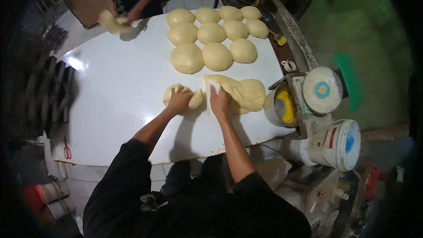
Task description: The person kneads a large mass of dough on a table, uses a scraper to cut off portions of the dough, and places the portions onto a scale to weigh them.
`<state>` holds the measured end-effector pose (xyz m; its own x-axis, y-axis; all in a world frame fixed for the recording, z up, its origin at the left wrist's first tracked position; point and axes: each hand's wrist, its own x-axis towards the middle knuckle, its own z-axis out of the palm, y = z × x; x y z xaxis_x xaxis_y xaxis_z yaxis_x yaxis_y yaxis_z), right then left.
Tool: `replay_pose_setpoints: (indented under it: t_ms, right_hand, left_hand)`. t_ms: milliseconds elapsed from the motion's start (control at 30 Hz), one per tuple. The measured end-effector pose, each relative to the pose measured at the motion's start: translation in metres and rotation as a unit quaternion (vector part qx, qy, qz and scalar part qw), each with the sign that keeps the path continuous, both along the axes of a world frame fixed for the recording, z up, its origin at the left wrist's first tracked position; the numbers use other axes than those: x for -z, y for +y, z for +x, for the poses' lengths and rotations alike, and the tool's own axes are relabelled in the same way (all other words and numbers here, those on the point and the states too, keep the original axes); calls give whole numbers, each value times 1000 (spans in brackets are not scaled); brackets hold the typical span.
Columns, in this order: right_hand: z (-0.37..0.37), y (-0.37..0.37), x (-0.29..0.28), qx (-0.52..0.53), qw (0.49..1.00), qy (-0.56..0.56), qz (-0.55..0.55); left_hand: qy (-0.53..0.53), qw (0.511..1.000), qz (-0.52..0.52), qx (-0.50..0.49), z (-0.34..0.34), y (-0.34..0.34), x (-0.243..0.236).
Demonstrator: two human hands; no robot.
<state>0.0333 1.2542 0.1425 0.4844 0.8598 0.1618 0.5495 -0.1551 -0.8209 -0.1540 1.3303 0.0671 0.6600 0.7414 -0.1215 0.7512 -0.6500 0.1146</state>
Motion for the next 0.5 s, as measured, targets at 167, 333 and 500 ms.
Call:
replay_pose_setpoints:
  t_ms: [167, 333, 500]
  right_hand:
    - [-65, 16, 181, -245, 946, 192, -95]
    - [-121, -61, 131, -323, 938, 117, -38]
    - [-35, -108, 7, -270, 955, 117, -46]
  left_hand:
    - [-104, 990, -90, 28, -39, -54, -131]
    - [-356, 881, -236, -205, -12, -97, -285]
    - [-439, 899, 3, -1, 3, -103, -410]
